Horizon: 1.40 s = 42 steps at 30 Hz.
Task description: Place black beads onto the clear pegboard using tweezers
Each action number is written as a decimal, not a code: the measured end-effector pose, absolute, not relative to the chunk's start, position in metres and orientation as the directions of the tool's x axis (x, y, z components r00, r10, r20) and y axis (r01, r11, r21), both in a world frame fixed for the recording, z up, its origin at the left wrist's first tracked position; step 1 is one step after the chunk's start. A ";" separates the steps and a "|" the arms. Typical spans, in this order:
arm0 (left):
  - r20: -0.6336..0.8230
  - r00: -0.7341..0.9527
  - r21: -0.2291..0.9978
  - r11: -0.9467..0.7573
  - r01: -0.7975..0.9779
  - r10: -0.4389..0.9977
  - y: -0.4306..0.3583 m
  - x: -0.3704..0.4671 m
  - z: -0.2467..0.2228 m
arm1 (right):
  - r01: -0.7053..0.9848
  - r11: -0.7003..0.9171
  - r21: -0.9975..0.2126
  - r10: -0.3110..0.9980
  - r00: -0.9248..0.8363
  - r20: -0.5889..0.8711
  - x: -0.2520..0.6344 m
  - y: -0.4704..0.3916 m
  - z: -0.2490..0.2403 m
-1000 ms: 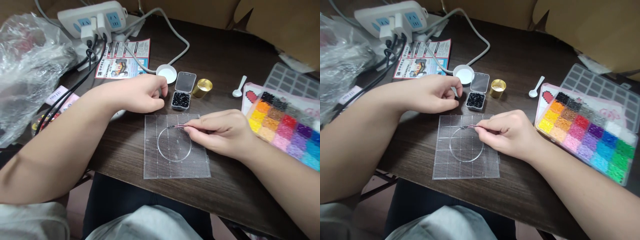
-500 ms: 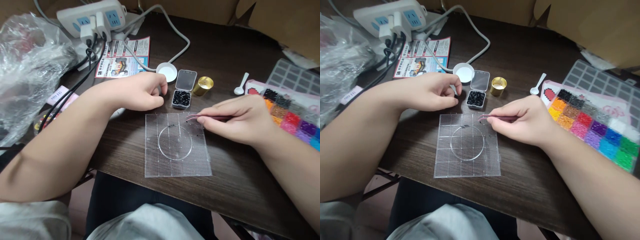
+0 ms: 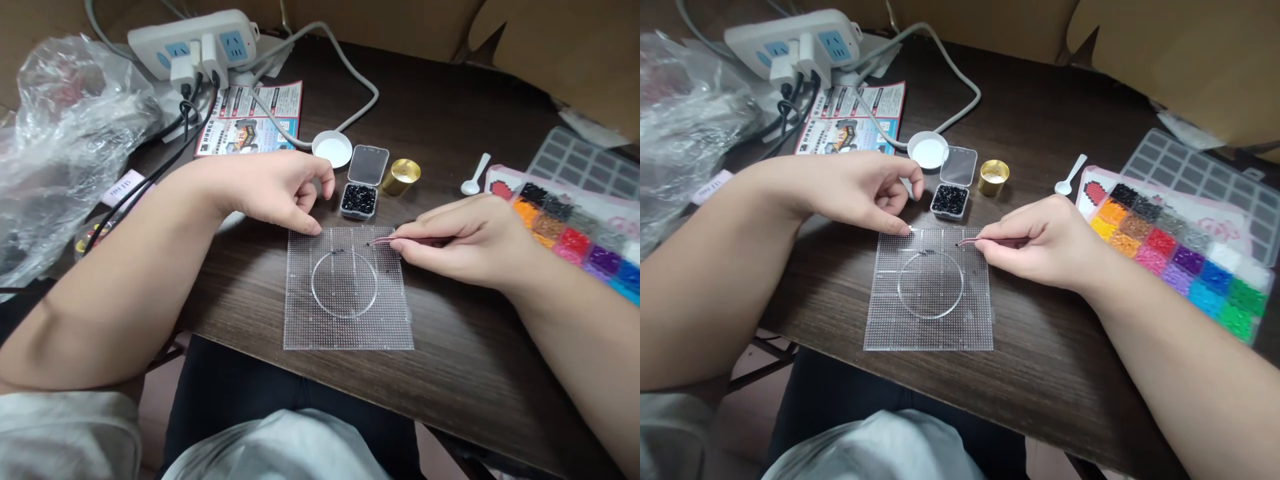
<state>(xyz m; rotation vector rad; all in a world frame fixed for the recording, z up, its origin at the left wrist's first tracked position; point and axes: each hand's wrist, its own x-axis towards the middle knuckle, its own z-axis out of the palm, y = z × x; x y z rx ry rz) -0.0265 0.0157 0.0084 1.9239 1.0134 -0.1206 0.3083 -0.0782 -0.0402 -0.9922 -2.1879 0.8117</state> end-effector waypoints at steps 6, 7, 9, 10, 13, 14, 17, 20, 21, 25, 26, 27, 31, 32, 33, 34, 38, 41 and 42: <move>-0.494 0.601 0.634 -0.213 0.744 0.629 0.011 -0.020 0.014 | 0.459 0.538 -0.707 0.802 -0.536 0.263 0.308 -0.081 -0.041; -0.495 0.598 0.633 -0.210 0.745 0.630 0.011 -0.020 0.015 | 0.455 0.544 -0.705 0.799 -0.537 0.270 0.308 -0.081 -0.041; -0.490 0.604 0.640 -0.211 0.739 0.629 0.010 -0.019 0.015 | 0.448 0.553 -0.703 0.795 -0.535 0.284 0.308 -0.081 -0.042; -0.489 0.604 0.639 -0.212 0.739 0.630 0.010 -0.019 0.015 | 0.448 0.555 -0.701 0.795 -0.534 0.288 0.308 -0.081 -0.042; -0.491 0.594 0.629 -0.213 0.748 0.637 0.010 -0.019 0.014 | 0.438 0.568 -0.697 0.786 -0.541 0.300 0.309 -0.080 -0.044; -0.486 0.599 0.634 -0.215 0.743 0.637 0.010 -0.019 0.014 | 0.433 0.573 -0.696 0.781 -0.546 0.303 0.309 -0.080 -0.045; -0.478 0.618 0.650 -0.222 0.727 0.624 0.010 -0.019 0.015 | 0.442 0.566 -0.696 0.786 -0.543 0.295 0.309 -0.080 -0.045; -0.497 0.597 0.631 -0.210 0.747 0.629 0.010 -0.020 0.015 | 0.457 0.536 -0.710 0.806 -0.527 0.269 0.308 -0.080 -0.044; -0.493 0.605 0.640 -0.210 0.739 0.625 0.011 -0.021 0.015 | 0.452 0.532 -0.716 0.807 -0.527 0.267 0.308 -0.080 -0.043; -0.474 0.630 0.665 -0.219 0.714 0.615 0.010 -0.023 0.014 | 0.426 0.535 -0.729 0.799 -0.536 0.273 0.306 -0.080 -0.041; -0.475 0.627 0.662 -0.219 0.717 0.617 0.010 -0.023 0.014 | 0.427 0.536 -0.728 0.798 -0.537 0.273 0.306 -0.080 -0.041; -0.476 0.624 0.659 -0.218 0.720 0.620 0.010 -0.023 0.014 | 0.431 0.536 -0.726 0.799 -0.537 0.271 0.306 -0.080 -0.041; -0.477 0.624 0.664 -0.212 0.717 0.619 0.009 -0.022 0.015 | 0.444 0.540 -0.715 0.797 -0.544 0.263 0.307 -0.080 -0.041; -0.475 0.628 0.666 -0.214 0.714 0.616 0.009 -0.022 0.015 | 0.447 0.540 -0.713 0.796 -0.546 0.261 0.308 -0.080 -0.041; -0.475 0.630 0.666 -0.217 0.713 0.614 0.009 -0.022 0.015 | 0.448 0.541 -0.712 0.795 -0.550 0.258 0.308 -0.080 -0.041; -0.475 0.631 0.665 -0.220 0.714 0.613 0.009 -0.022 0.016 | 0.447 0.542 -0.712 0.793 -0.552 0.257 0.307 -0.080 -0.041; -0.482 0.614 0.652 -0.211 0.728 0.626 0.007 -0.022 0.019 | 0.436 0.545 -0.716 0.790 -0.554 0.264 0.308 -0.079 -0.042; -0.473 0.622 0.658 -0.220 0.720 0.624 0.006 -0.021 0.019 | 0.450 0.525 -0.723 0.809 -0.527 0.260 0.308 -0.080 -0.042; -0.472 0.626 0.658 -0.224 0.719 0.621 0.006 -0.021 0.019 | 0.457 0.517 -0.724 0.818 -0.513 0.260 0.307 -0.081 -0.041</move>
